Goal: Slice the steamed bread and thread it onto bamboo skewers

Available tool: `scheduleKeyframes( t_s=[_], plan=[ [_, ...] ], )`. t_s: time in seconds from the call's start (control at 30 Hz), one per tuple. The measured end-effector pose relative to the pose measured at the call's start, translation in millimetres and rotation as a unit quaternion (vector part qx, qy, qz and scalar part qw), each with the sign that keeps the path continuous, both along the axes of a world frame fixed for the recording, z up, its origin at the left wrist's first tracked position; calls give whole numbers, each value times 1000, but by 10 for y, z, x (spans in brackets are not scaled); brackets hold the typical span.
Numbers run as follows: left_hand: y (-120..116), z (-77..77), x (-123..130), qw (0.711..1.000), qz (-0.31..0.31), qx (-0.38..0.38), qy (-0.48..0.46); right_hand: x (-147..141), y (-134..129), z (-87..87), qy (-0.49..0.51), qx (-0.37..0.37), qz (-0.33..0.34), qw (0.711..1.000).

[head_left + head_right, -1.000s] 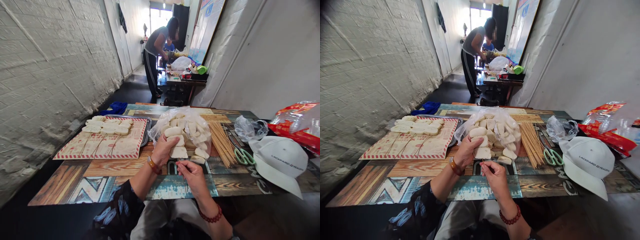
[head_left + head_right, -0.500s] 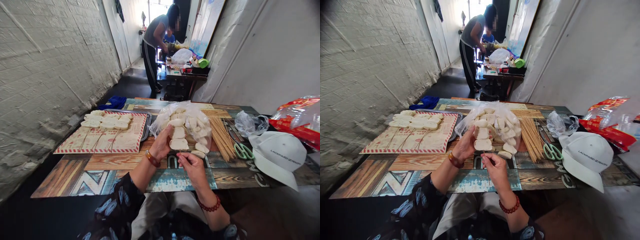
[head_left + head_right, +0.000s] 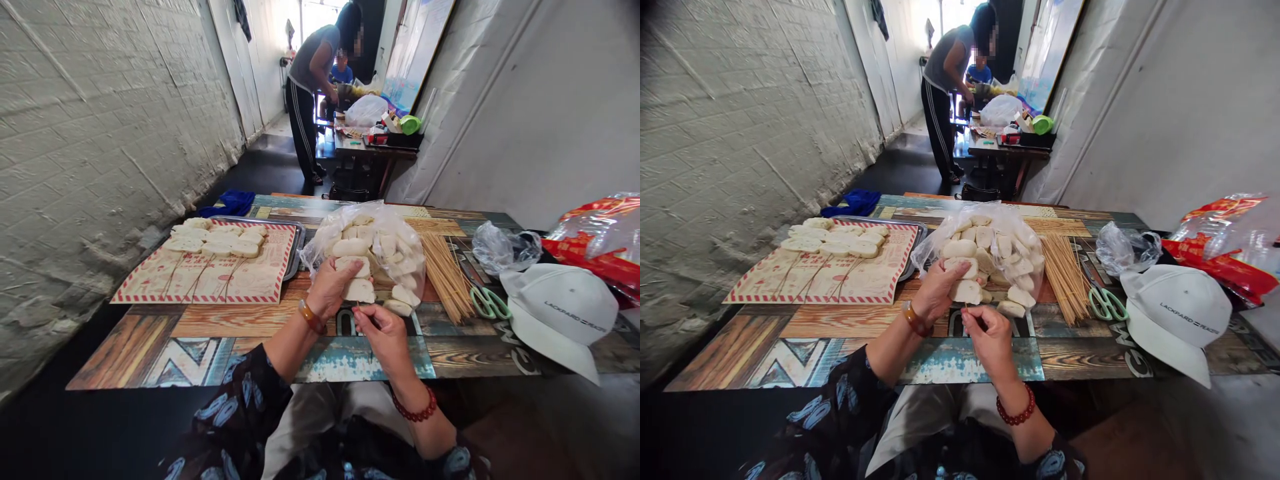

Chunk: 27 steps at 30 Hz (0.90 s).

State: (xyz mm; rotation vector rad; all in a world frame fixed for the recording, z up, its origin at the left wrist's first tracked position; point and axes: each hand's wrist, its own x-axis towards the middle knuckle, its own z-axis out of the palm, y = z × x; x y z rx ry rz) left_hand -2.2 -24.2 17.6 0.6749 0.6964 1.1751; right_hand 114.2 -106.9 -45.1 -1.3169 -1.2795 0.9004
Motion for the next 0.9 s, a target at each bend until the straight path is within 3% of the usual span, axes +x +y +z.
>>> scheduleKeyframes(
  t_s=[0.13, 0.4, 0.9],
  plan=[
    [-16, -3, 37, 998, 61, 9, 19, -39, 17, 5, 5, 0, 0, 1000],
    [12, 24, -49, 1000, 12, 4, 25, -71, 70, -34, 42, -5, 8, 999],
    [-14, -11, -10, 999, 5, 4, 37, -107, 66, -68, 38, 3, -15, 999]
  ],
)
